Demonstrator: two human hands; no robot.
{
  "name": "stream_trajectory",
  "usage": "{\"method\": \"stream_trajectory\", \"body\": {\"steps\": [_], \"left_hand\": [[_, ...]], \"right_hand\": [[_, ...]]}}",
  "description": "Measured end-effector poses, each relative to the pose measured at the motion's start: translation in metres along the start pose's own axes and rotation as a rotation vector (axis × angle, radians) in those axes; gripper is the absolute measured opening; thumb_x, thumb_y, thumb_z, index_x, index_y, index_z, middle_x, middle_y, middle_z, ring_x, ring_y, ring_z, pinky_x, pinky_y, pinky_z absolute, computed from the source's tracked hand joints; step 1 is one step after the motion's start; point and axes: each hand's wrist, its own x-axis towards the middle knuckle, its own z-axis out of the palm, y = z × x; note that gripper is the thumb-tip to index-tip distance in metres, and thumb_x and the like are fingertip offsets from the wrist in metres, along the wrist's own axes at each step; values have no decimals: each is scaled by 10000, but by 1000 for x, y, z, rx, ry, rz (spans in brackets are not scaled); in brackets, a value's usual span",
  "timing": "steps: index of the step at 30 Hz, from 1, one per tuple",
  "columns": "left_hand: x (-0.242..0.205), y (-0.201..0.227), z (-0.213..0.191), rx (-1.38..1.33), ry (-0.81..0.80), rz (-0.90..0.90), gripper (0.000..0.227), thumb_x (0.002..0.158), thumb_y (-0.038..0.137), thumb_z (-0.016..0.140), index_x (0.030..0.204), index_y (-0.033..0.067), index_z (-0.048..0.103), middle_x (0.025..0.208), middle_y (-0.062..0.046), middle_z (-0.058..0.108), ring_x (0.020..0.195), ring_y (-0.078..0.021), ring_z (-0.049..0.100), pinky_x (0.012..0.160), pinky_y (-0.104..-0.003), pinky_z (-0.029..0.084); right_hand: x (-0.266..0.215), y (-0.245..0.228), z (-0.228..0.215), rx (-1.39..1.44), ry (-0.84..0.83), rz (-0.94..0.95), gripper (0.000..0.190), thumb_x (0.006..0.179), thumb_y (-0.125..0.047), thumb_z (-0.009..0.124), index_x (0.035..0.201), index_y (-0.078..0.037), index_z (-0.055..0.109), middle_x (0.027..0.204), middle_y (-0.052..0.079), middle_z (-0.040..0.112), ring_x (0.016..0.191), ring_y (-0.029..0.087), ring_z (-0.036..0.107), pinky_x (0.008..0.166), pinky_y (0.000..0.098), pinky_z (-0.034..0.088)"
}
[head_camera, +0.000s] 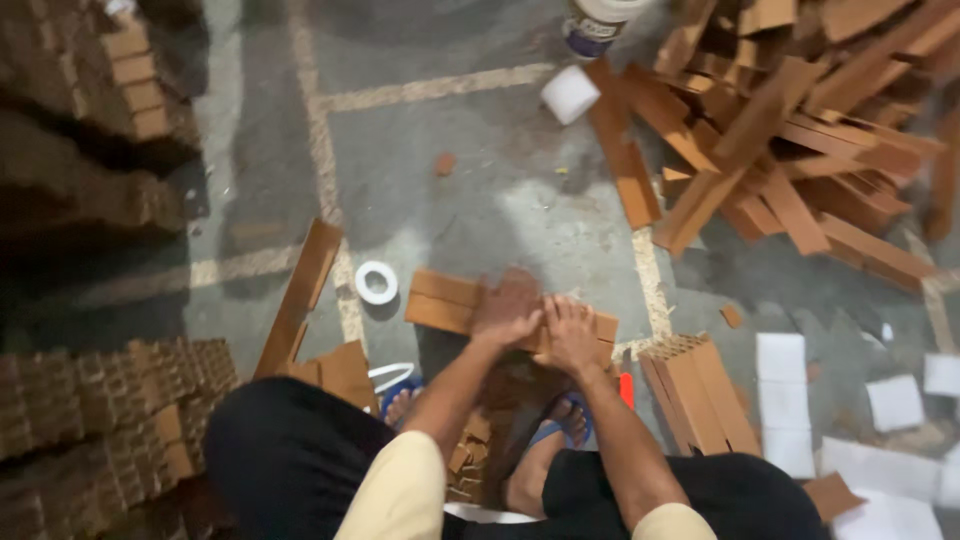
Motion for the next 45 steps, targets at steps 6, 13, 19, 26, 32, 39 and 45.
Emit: {"method": "stream_trajectory", "body": {"steps": [6,13,19,26,32,39,45], "left_hand": [[1,-10,-2,82,-187,16,717,967,628,502,1462,112,559,1523,-116,535,1489,-262,399,1269,-717,128],[-34,-107,-59,145,-34,-144,866,871,727,493,1497,130,457,1594,-122,402,1519,-306,249,1174,-731,84],[-55,-122,-106,358,-275,191,1220,675,911,529,1552,89,321,1483,-158,402,1413,-338,302,1172,-585,143],[-53,-130,-93,7,31,138,875,803,720,588,1422,106,509,1358,-127,543,1326,-314,444,1132,-519,294],[-60,-136,-47,-83,207,-383,685,908,613,560,1380,116,545,1358,-131,565,1337,-329,468,1142,-569,267],[-77,-150,-14,-664,214,-772,687,964,637,443,1334,87,624,1288,-226,660,1261,-402,591,1069,-490,429],[-77,-171,-13,-870,513,-647,573,1023,560,501,1238,50,649,1204,-226,715,1169,-400,662,1002,-458,491]], "right_hand": [[3,-2,-4,26,-3,-4,1264,434,-562,937,1475,-98,388,1402,116,478,1327,338,448,1101,572,324],[-2,-4,-16,16,17,-27,1295,426,-595,938,1479,-99,372,1358,109,493,1308,331,455,1096,570,321],[-3,-4,-24,12,10,-22,1328,436,-606,932,1516,-115,336,1355,92,483,1308,301,451,1104,557,311],[-4,5,-2,79,34,-39,1272,508,-755,826,1473,-54,387,1338,142,492,1275,337,448,1087,579,301],[-9,18,42,83,449,301,613,921,-495,653,1391,-109,574,1365,127,610,1286,317,529,1110,556,329],[-27,41,35,672,346,1080,656,981,-556,515,1320,-13,657,1283,291,653,1212,457,595,1047,512,448],[-45,53,38,1232,686,851,639,1060,-527,428,1240,46,646,1256,270,658,1196,406,608,1033,457,461]]}}
